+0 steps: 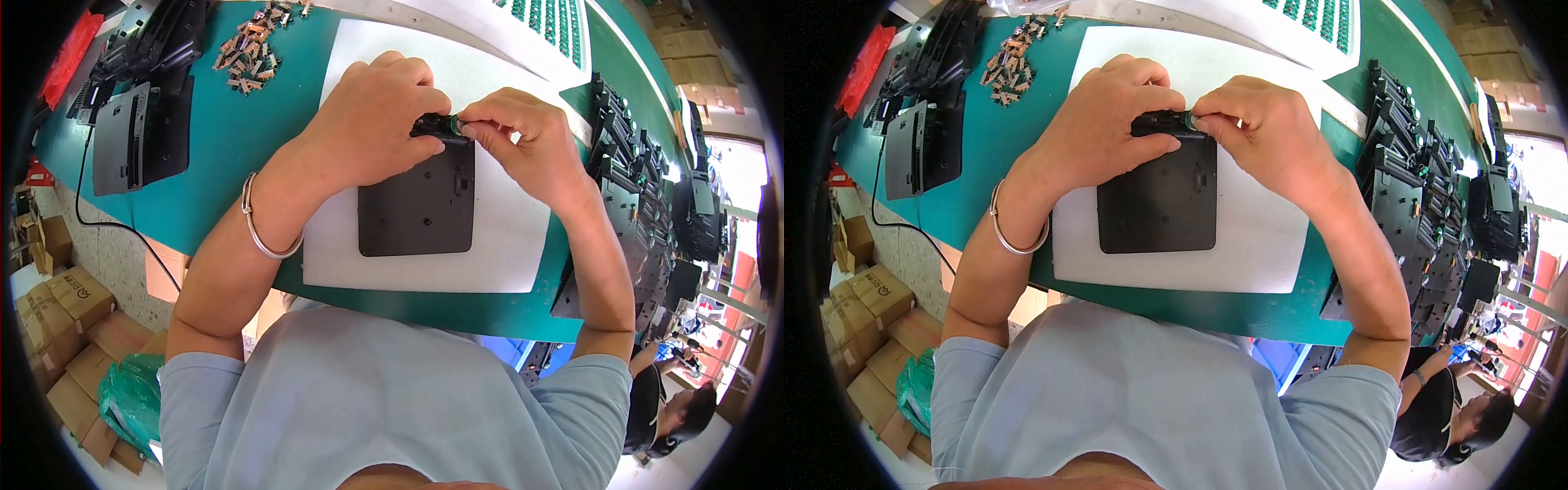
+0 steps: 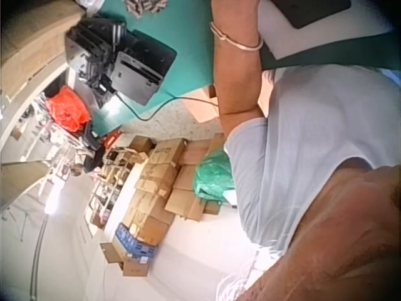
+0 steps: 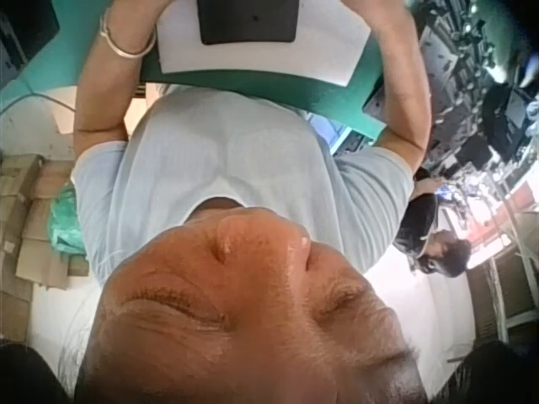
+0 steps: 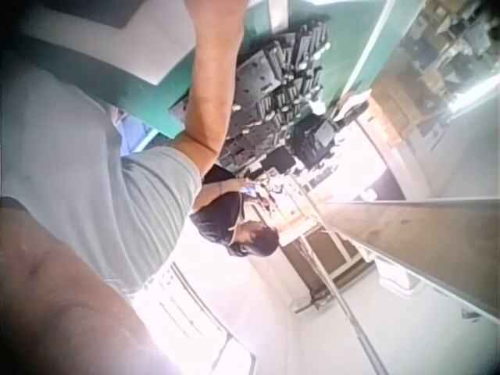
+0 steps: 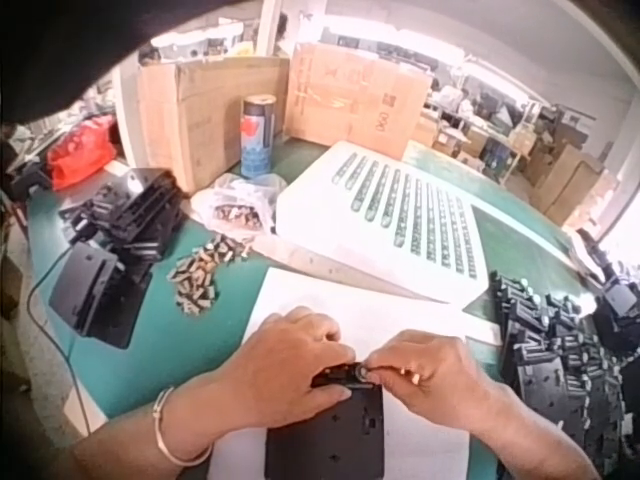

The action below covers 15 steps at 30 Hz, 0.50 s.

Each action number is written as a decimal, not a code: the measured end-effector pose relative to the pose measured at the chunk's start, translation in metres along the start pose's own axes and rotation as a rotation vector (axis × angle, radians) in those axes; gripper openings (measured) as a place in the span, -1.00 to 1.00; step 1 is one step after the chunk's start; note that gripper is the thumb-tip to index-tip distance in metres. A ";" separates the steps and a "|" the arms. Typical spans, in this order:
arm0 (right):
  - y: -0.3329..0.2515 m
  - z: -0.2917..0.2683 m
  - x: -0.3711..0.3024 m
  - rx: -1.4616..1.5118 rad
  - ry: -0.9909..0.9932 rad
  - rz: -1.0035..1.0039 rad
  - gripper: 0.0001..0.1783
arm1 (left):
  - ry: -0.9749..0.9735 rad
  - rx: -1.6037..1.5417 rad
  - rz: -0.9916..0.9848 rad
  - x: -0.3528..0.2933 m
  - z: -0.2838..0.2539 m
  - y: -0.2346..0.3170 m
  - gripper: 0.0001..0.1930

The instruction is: The person assembles small electronic and mechanical components onto a plastic base plate by hand, taking circuit boards, metal springs, and screws from a plastic tray and attaching them to the base plate.

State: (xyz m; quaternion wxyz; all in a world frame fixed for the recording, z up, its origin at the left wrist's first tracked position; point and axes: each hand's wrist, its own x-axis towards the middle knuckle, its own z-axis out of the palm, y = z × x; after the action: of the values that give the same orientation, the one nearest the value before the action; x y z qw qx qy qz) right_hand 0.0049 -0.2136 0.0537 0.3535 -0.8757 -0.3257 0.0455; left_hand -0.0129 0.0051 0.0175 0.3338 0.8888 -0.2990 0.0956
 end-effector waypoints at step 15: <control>0.000 0.016 -0.011 0.025 0.149 0.044 -0.89 | 0.001 0.010 0.002 -0.002 0.000 0.001 -0.70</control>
State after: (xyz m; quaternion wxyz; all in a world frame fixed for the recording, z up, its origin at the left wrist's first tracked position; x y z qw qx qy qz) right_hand -0.0084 -0.2114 0.0402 0.3868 -0.8790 -0.2787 -0.0081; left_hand -0.0147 0.0052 0.0174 0.3292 0.8902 -0.2992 0.0978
